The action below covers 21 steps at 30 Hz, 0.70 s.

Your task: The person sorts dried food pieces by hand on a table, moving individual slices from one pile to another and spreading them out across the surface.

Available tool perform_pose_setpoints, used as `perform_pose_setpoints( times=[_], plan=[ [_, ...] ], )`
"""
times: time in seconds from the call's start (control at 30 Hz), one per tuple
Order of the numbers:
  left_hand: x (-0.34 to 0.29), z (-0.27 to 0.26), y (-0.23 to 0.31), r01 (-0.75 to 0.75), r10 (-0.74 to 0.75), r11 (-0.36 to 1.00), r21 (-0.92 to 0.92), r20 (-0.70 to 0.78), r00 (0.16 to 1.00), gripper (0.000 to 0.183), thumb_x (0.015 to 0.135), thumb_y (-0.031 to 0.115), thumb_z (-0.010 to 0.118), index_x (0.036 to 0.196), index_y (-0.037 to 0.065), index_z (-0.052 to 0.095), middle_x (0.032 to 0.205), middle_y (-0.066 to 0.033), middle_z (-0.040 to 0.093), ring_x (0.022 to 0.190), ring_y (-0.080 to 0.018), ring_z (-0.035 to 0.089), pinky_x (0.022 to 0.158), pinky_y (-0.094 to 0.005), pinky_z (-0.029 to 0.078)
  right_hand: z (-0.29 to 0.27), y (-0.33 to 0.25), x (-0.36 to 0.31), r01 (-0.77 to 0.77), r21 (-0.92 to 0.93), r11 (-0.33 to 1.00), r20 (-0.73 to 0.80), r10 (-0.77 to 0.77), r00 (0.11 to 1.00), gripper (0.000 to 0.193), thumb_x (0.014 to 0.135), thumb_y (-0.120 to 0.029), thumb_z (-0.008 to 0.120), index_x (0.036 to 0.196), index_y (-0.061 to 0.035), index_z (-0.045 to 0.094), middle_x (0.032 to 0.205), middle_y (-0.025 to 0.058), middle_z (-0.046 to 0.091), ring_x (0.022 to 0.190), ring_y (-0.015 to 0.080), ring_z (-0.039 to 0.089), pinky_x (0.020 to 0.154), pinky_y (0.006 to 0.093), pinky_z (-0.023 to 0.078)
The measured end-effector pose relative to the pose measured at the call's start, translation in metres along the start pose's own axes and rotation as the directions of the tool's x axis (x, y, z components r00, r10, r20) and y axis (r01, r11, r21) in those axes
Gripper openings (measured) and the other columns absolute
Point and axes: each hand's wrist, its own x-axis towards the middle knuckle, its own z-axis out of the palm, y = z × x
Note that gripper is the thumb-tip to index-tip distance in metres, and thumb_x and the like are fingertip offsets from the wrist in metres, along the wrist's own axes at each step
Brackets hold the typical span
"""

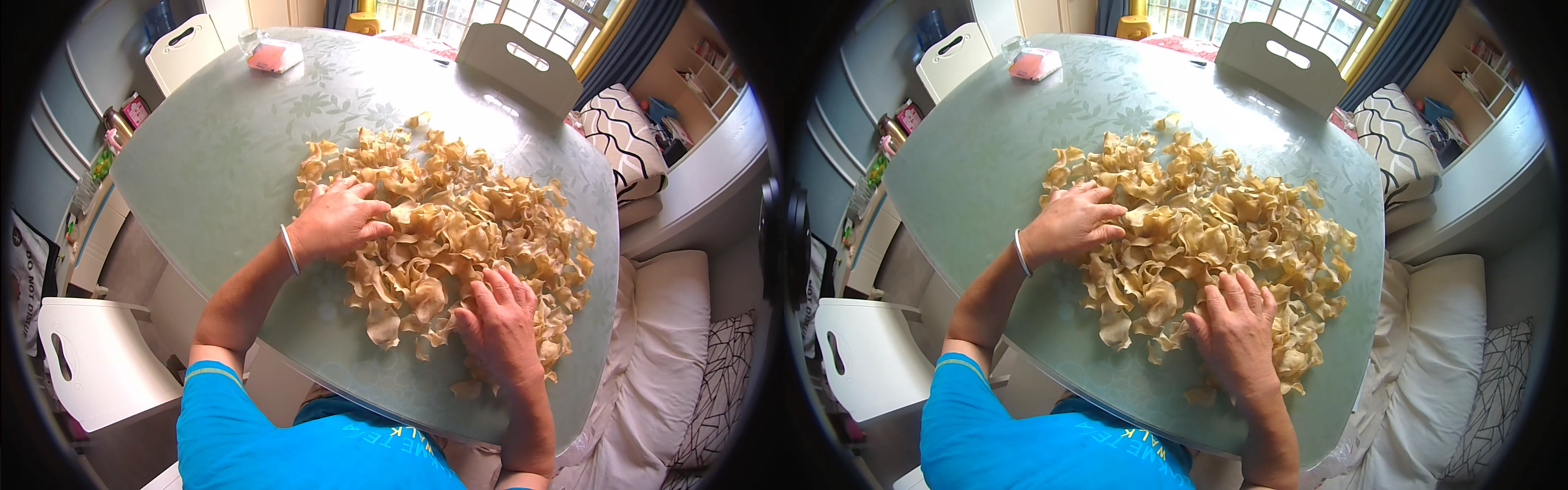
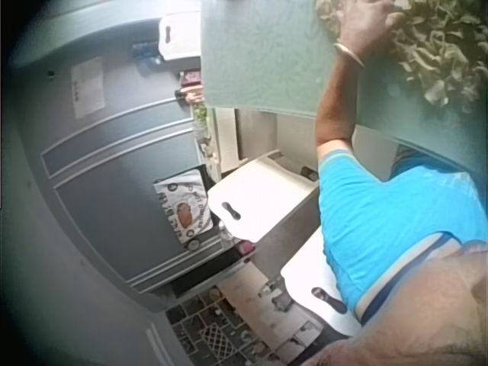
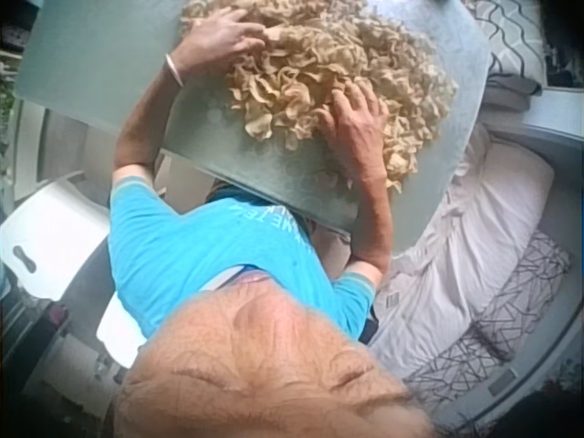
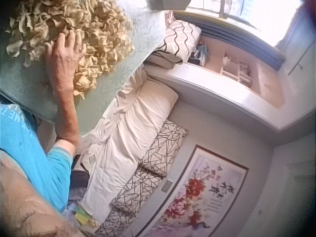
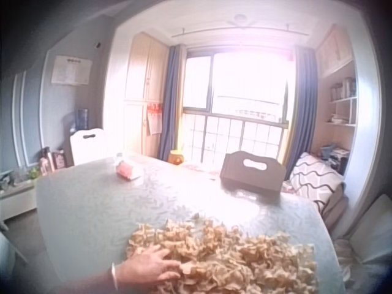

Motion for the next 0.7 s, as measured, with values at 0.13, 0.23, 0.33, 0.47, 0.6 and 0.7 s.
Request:
perform_pose_setpoints(
  times=[0.13,0.23,0.33,0.47,0.6,0.7],
  plan=[
    [-0.002,-0.005,0.006,-0.047,0.048,0.999,-0.026,0.048,0.998,0.041,0.09,0.046,0.063,0.118,0.016,0.069,0.127,-0.0142,0.058,0.124,-0.0352,0.051,0.098,-0.0469,0.043,-0.003,0.012,0.0,-0.04,-0.004,0.999,-0.029,0.039,0.999,0.044,0.089,-0.035,0.066,0.119,-0.0029,0.062,0.133,0.0159,0.055,0.129,0.0343,0.045,0.109,0.051,0.03],
    [-0.007,0.002,0.006,-0.144,0.145,0.989,0.016,-0.057,0.988,0.042,0.088,0.044,0.066,0.117,0.015,0.069,0.128,-0.0143,0.058,0.124,-0.0353,0.051,0.097,-0.0463,0.045,-0.006,0.02,0.001,-0.068,0.032,0.997,-0.041,0.07,0.997,0.043,0.088,-0.031,0.068,0.12,-0.0021,0.061,0.135,0.016,0.054,0.127,0.0348,0.047,0.108,0.0496,0.032],
    [-0.009,0.013,0.01,-0.239,0.242,0.97,0.042,-0.161,0.957,0.043,0.086,0.042,0.068,0.119,0.015,0.067,0.13,-0.0148,0.057,0.126,-0.0355,0.05,0.098,-0.0474,0.045,-0.005,0.026,0.0,-0.097,0.073,0.993,-0.035,0.099,0.994,0.044,0.089,-0.032,0.068,0.121,-0.0026,0.061,0.137,0.0166,0.053,0.128,0.0346,0.046,0.107,0.0491,0.033],
    [-0.012,0.024,0.026,-0.357,0.353,0.934,0.019,-0.208,0.912,0.047,0.085,0.04,0.07,0.125,0.016,0.064,0.135,-0.0173,0.054,0.13,-0.036,0.047,0.097,-0.0478,0.045,-0.002,0.029,0.001,-0.113,0.051,0.992,-0.025,0.114,0.993,0.046,0.089,-0.031,0.068,0.124,-0.0029,0.06,0.139,0.0174,0.051,0.129,0.0349,0.046,0.107,0.0486,0.034],
    [-0.016,0.03,0.042,-0.411,0.402,0.911,0.015,-0.239,0.884,0.052,0.084,0.036,0.072,0.13,0.016,0.06,0.139,-0.022,0.048,0.132,-0.0366,0.046,0.102,-0.0491,0.04,-0.001,0.029,0.001,-0.105,0.05,0.993,-0.019,0.106,0.994,0.047,0.088,-0.029,0.069,0.126,-0.0025,0.059,0.14,0.0193,0.05,0.127,0.0362,0.047,0.105,0.0475,0.037],
    [-0.019,0.037,0.048,-0.455,0.439,0.89,-0.012,-0.24,0.866,0.055,0.082,0.036,0.074,0.132,0.016,0.059,0.139,-0.0226,0.048,0.13,-0.0366,0.047,0.103,-0.0488,0.037,0.003,0.022,0.002,-0.077,0.095,0.993,-0.039,0.081,0.996,0.047,0.088,-0.027,0.069,0.127,-0.0028,0.059,0.14,0.0214,0.049,0.126,0.0376,0.048,0.103,0.0469,0.04]
  ],
)
